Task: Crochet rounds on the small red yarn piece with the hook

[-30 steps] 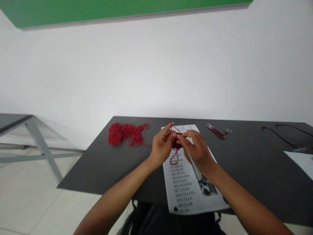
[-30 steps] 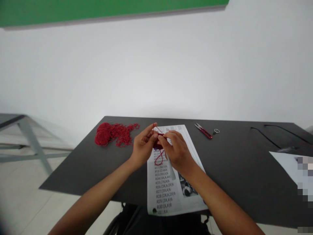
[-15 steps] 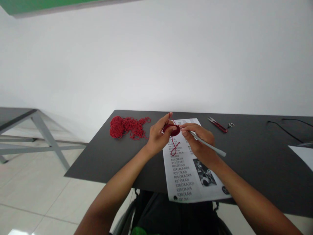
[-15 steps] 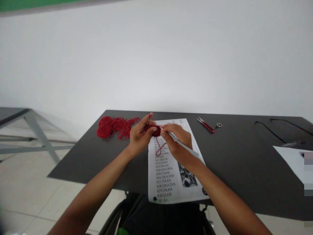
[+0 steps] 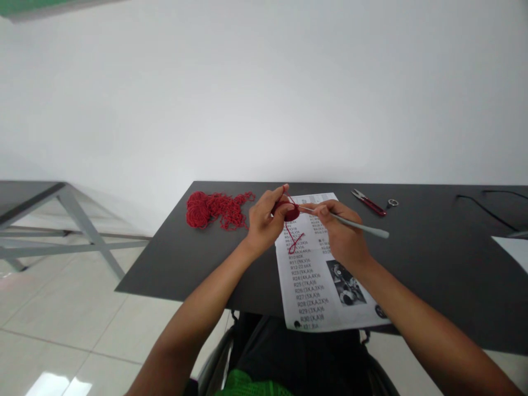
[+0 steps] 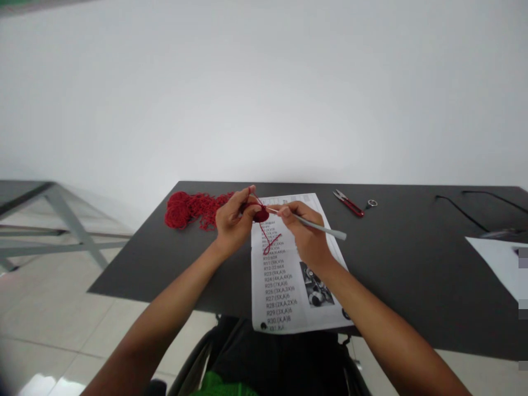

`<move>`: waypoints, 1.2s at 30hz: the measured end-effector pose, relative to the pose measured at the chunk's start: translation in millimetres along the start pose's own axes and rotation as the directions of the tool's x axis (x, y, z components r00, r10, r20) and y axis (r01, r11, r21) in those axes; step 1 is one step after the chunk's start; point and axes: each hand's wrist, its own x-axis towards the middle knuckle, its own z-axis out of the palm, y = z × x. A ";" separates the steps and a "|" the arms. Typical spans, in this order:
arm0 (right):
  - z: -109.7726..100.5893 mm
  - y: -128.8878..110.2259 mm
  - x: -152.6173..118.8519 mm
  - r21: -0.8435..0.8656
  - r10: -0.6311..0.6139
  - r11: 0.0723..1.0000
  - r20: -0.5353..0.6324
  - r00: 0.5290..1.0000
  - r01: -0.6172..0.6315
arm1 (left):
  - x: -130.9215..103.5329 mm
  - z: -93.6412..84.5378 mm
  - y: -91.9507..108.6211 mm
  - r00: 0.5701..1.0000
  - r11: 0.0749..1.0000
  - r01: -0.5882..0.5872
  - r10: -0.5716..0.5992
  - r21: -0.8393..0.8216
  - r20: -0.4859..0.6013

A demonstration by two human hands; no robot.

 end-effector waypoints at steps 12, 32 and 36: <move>-5.0 9.1 7.4 -0.161 -0.233 0.957 0.079 0.969 0.242 | -11.6 10.7 9.6 0.996 0.998 0.054 -0.052 -0.031 0.066; -10.5 29.2 1.9 -0.672 -0.601 0.466 0.237 0.763 0.575 | -8.7 23.2 29.3 0.580 0.165 0.685 -0.713 -0.710 0.394; -6.3 10.1 2.5 -0.492 -0.538 0.643 0.254 0.804 0.586 | -4.0 16.4 29.7 0.599 0.167 0.667 -0.700 -0.726 0.390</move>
